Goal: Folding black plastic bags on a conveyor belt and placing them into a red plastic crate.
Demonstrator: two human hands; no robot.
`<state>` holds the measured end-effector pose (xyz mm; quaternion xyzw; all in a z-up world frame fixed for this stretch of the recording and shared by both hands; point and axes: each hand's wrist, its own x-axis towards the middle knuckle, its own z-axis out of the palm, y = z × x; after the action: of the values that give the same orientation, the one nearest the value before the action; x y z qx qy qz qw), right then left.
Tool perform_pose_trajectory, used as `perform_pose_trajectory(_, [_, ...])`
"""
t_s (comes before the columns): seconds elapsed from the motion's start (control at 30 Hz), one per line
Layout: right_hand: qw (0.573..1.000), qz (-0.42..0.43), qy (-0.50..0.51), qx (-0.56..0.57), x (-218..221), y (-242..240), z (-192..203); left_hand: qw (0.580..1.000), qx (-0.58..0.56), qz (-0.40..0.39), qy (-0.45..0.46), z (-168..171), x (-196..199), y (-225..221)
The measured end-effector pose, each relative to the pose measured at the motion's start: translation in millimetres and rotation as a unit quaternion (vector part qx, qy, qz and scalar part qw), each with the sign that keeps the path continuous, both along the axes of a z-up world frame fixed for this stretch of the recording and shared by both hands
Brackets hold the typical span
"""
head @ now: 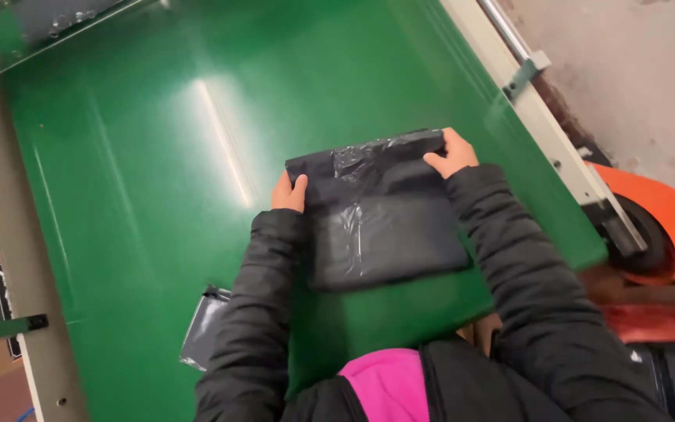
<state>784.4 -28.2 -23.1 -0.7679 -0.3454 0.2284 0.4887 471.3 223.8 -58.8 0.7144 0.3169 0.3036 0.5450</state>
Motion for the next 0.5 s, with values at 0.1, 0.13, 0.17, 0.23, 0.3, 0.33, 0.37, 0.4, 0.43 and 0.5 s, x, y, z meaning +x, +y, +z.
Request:
perform_pose_trajectory(0.1, [0.988,0.006,-0.126,-0.085,9,26,-2,0.989,0.065,0.054,0.119,-33,0,10])
perform_pose_trajectory(0.13, [0.989,0.011,-0.121,-0.089,8,34,11,0.989,0.06,0.057,0.124,-31,1,9])
perform_pose_trajectory(0.17, [0.967,0.033,-0.238,-0.082,7,41,24,0.988,0.069,0.06,0.12,-30,1,8])
perform_pose_trajectory(0.23, [0.934,0.064,-0.342,-0.076,-1,58,40,0.987,0.072,0.066,0.126,-20,-4,-1])
perform_pose_trajectory(0.3, [0.893,0.159,-0.403,-0.124,-10,77,54,0.961,0.039,0.103,0.254,2,-4,-9])
perform_pose_trajectory(0.33, [0.892,0.158,-0.404,-0.124,-6,89,52,0.961,0.039,0.103,0.253,32,-2,-24])
perform_pose_trajectory(0.37, [0.878,0.194,-0.385,-0.208,-4,100,50,0.95,0.159,0.116,0.242,61,-2,-39])
perform_pose_trajectory(0.4, [0.857,0.23,-0.359,-0.291,-6,108,47,0.925,0.275,0.126,0.231,92,-7,-58])
perform_pose_trajectory(0.43, [0.857,0.232,-0.356,-0.291,-6,112,29,0.924,0.274,0.127,0.234,90,-9,-71])
perform_pose_trajectory(0.5, [0.828,0.234,-0.381,-0.34,-9,117,-5,0.968,0.22,-0.012,0.123,87,-16,-102])
